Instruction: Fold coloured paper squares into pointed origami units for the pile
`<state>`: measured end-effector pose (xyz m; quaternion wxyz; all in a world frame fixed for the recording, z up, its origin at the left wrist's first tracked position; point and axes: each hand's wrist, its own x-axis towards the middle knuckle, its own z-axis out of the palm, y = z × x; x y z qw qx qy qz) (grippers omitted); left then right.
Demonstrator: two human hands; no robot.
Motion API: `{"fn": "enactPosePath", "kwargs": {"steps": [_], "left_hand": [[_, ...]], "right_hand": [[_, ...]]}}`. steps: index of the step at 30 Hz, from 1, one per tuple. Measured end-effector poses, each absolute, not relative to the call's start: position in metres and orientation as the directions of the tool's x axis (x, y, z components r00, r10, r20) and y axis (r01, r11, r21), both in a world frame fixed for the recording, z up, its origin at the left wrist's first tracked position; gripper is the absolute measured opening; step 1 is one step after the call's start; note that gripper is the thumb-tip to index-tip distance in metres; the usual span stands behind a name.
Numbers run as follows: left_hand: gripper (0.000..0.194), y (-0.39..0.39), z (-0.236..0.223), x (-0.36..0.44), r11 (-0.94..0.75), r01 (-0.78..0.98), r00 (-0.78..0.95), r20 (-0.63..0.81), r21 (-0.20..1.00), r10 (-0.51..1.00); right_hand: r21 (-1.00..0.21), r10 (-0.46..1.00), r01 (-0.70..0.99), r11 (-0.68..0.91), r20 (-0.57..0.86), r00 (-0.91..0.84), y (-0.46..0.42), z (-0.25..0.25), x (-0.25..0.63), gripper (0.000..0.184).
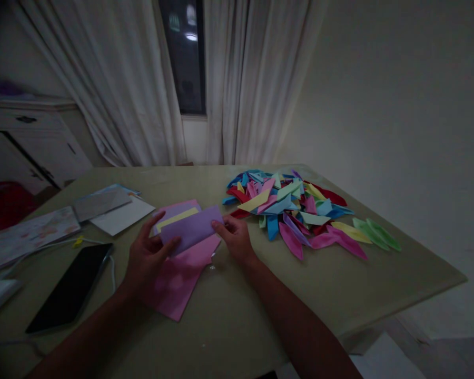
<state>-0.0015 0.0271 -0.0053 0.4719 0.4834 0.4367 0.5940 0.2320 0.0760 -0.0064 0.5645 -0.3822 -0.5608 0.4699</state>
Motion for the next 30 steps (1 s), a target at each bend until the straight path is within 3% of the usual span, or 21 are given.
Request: {"fn": "enactPosePath", "kwargs": {"steps": [3, 5, 8, 12, 14, 30], "left_hand": [[0.043, 0.03, -0.01, -0.007, -0.188, 0.034, 0.04, 0.187, 0.981, 0.982], [0.032, 0.031, -0.01, -0.009, -0.198, 0.125, 0.172, 0.175, 0.972, 0.969], [0.034, 0.031, -0.006, -0.008, -0.132, 0.094, 0.305, 0.097, 0.987, 0.947], [0.038, 0.027, 0.0, 0.0, -0.139, 0.001, 0.168, 0.137, 0.99, 0.976], [0.035, 0.024, 0.002, 0.004, -0.185, 0.001, 0.079, 0.184, 0.983, 0.98], [0.026, 0.006, 0.011, 0.013, -0.245, -0.02, -0.063, 0.244, 0.969, 0.968]], "right_hand": [[-0.954, 0.97, -0.186, 0.237, 0.242, -0.006, 0.078, -0.01, 0.229, 0.036], [-0.944, 0.974, -0.24, 0.225, 0.225, 0.028, 0.078, -0.009, 0.227, 0.043], [-0.94, 0.982, -0.291, 0.177, 0.189, -0.012, 0.075, -0.007, 0.224, 0.052], [-0.948, 0.974, -0.305, 0.085, 0.144, -0.174, 0.065, -0.004, 0.216, 0.063], [-0.948, 0.968, -0.307, 0.086, 0.153, -0.199, 0.059, -0.003, 0.212, 0.061], [-0.939, 0.932, -0.341, 0.035, 0.154, -0.328, 0.039, 0.011, 0.206, 0.045]]}}
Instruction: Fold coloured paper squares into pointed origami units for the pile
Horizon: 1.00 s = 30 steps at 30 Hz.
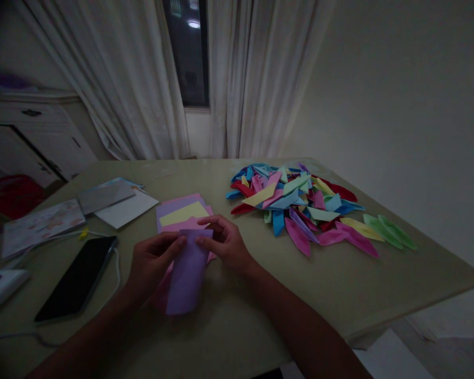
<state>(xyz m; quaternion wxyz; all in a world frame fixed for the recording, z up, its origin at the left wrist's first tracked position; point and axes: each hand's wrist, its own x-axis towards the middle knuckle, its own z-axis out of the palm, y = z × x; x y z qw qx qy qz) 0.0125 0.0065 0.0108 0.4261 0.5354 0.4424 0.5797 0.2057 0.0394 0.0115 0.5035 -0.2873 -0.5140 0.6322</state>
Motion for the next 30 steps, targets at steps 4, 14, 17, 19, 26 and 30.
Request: {"fn": "enactPosePath", "kwargs": {"steps": [4, 14, 17, 19, 26, 30], "left_hand": [[0.036, 0.0046, 0.0059, 0.0127, -0.247, -0.018, -0.038, 0.247, 0.969, 0.968], [0.032, 0.0037, 0.006, 0.0145, -0.259, -0.099, -0.046, 0.255, 0.961, 0.966], [0.033, 0.0043, 0.005, 0.0136, -0.245, -0.093, -0.045, 0.242, 0.965, 0.969], [0.033, 0.0043, 0.005, 0.0133, -0.234, -0.092, -0.038, 0.231, 0.968, 0.972], [0.03, 0.0025, 0.0069, 0.0155, -0.209, -0.118, -0.043, 0.206, 0.971, 0.978], [0.029, 0.0035, 0.0048, 0.0139, -0.225, -0.113, -0.032, 0.223, 0.968, 0.974]], "right_hand": [[-0.947, 0.936, -0.318, 0.045, 0.152, -0.319, 0.038, 0.0115, 0.2067, 0.045], [-0.948, 0.94, -0.31, 0.064, 0.162, -0.301, 0.0367, 0.0115, 0.2083, 0.047], [-0.947, 0.94, -0.313, 0.066, 0.164, -0.298, 0.0374, 0.0111, 0.2088, 0.048], [-0.949, 0.941, -0.307, 0.07, 0.165, -0.295, 0.0375, 0.0114, 0.2091, 0.047], [-0.947, 0.94, -0.316, 0.064, 0.163, -0.301, 0.037, 0.0111, 0.2082, 0.047], [-0.941, 0.944, -0.334, 0.06, 0.162, -0.287, 0.0375, 0.0085, 0.2072, 0.047]]}}
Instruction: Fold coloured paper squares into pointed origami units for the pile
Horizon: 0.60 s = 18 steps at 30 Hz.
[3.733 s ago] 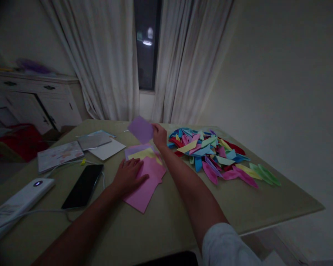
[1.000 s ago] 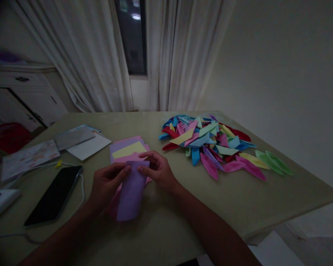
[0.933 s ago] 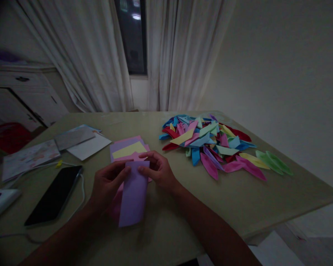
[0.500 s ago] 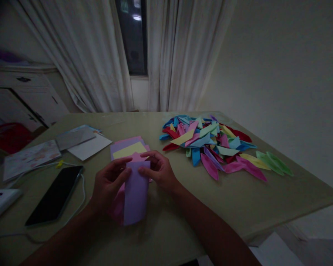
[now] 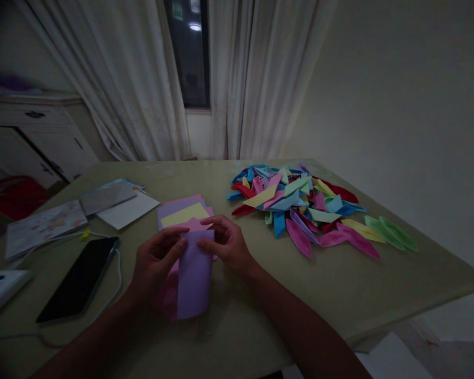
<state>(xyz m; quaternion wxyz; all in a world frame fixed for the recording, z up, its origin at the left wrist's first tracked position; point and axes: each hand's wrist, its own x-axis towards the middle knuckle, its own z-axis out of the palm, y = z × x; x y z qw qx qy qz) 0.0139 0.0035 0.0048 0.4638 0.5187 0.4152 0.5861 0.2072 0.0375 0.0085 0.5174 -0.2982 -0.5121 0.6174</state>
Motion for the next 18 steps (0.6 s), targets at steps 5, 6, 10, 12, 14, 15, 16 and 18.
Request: {"fn": "enactPosePath", "kwargs": {"steps": [5, 6, 10, 12, 14, 15, 16, 18], "left_hand": [[0.025, 0.006, 0.0036, 0.0124, -0.263, -0.101, -0.018, 0.263, 0.959, 0.965], [0.025, 0.0062, 0.0036, 0.0125, -0.269, -0.107, -0.018, 0.268, 0.957, 0.963], [0.024, 0.0062, 0.0032, 0.0135, -0.279, -0.126, -0.032, 0.277, 0.952, 0.96], [0.022, 0.0062, 0.0028, 0.014, -0.277, -0.132, -0.039, 0.274, 0.952, 0.961], [0.023, 0.0061, 0.0029, 0.0146, -0.264, -0.146, -0.044, 0.26, 0.953, 0.965], [0.024, 0.0059, 0.0032, 0.015, -0.256, -0.153, -0.047, 0.252, 0.954, 0.967], [0.025, 0.0058, 0.0037, 0.0154, -0.251, -0.16, -0.053, 0.246, 0.955, 0.968], [0.028, 0.0054, 0.0047, 0.0161, -0.246, -0.167, -0.07, 0.237, 0.955, 0.969]], "right_hand": [[-0.937, 0.943, -0.347, 0.047, 0.156, -0.293, 0.0378, 0.0093, 0.2065, 0.048], [-0.934, 0.945, -0.354, 0.049, 0.158, -0.287, 0.0378, 0.0098, 0.2063, 0.048], [-0.935, 0.949, -0.35, 0.055, 0.158, -0.272, 0.0382, 0.0103, 0.2059, 0.048], [-0.939, 0.951, -0.34, 0.06, 0.157, -0.266, 0.039, 0.0094, 0.2062, 0.049], [-0.942, 0.955, -0.331, 0.055, 0.147, -0.259, 0.0399, 0.0087, 0.2067, 0.05], [-0.942, 0.957, -0.331, 0.047, 0.138, -0.257, 0.0404, 0.0086, 0.2069, 0.05], [-0.943, 0.958, -0.331, 0.035, 0.126, -0.259, 0.041, 0.0088, 0.207, 0.051], [-0.946, 0.957, -0.325, 0.008, 0.102, -0.271, 0.0418, 0.0095, 0.2069, 0.051]]}}
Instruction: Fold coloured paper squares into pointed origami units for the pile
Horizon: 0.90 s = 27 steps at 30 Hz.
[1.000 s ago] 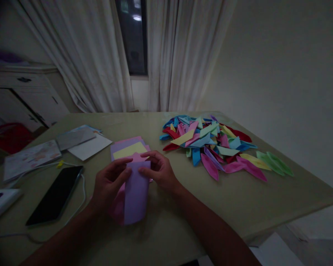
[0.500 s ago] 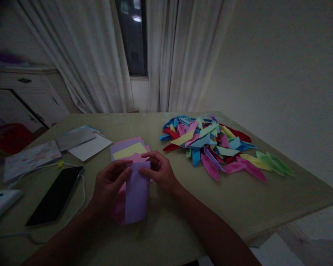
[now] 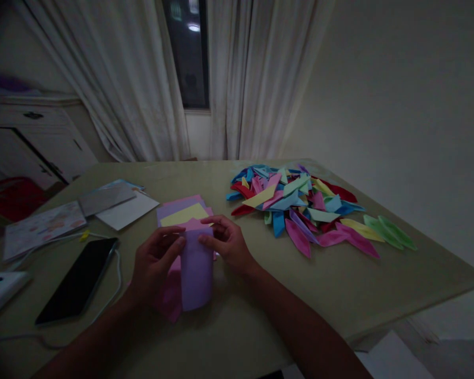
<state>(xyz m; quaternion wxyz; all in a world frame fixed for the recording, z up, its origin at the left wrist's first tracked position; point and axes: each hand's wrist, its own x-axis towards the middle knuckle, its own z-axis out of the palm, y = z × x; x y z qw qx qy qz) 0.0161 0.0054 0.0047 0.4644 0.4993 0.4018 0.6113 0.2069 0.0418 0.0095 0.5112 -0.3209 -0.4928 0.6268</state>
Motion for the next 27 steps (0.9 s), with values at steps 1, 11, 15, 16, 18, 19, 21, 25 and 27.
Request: {"fn": "enactPosePath", "kwargs": {"steps": [1, 11, 15, 16, 18, 19, 21, 25, 27], "left_hand": [[0.029, 0.005, 0.005, 0.016, -0.246, -0.167, -0.083, 0.235, 0.955, 0.969], [0.033, 0.013, 0.008, 0.018, -0.174, -0.162, -0.213, 0.138, 0.971, 0.967], [0.039, 0.018, 0.004, 0.012, -0.153, -0.16, -0.223, 0.115, 0.975, 0.968], [0.042, 0.019, 0.003, 0.01, -0.159, -0.134, -0.19, 0.132, 0.978, 0.973], [0.05, 0.021, 0.001, 0.006, -0.198, -0.028, -0.085, 0.195, 0.98, 0.977], [0.049, 0.022, 0.001, 0.005, -0.223, 0.044, -0.017, 0.224, 0.974, 0.975], [0.032, 0.023, 0.001, 0.003, -0.25, 0.16, 0.103, 0.236, 0.955, 0.966], [0.024, 0.023, 0.008, 0.003, -0.172, 0.138, 0.03, 0.169, 0.975, 0.985], [0.028, 0.025, 0.012, 0.0, -0.111, 0.081, -0.186, 0.124, 0.991, 0.975]], "right_hand": [[-0.95, 0.957, -0.311, -0.001, 0.09, -0.277, 0.042, 0.01, 0.207, 0.048], [-0.99, 0.981, -0.135, 0.046, 0.071, -0.181, 0.04, 0.004, 0.198, 0.039], [-0.994, 0.971, -0.05, 0.101, 0.11, -0.213, 0.038, 0.002, 0.197, 0.037], [-0.991, 0.963, 0.006, 0.131, 0.126, -0.238, 0.037, 0.003, 0.197, 0.036], [-0.963, 0.935, 0.157, 0.22, 0.162, -0.317, 0.035, 0.004, 0.2, 0.033], [-0.934, 0.916, 0.228, 0.275, 0.182, -0.358, 0.034, 0.004, 0.202, 0.031], [-0.867, 0.872, 0.321, 0.38, 0.221, -0.437, 0.032, 0.004, 0.204, 0.027], [-0.831, 0.841, 0.357, 0.427, 0.22, -0.494, 0.033, 0.007, 0.207, 0.024], [-0.851, 0.863, 0.358, 0.384, 0.192, -0.468, 0.039, 0.01, 0.211, 0.023]]}}
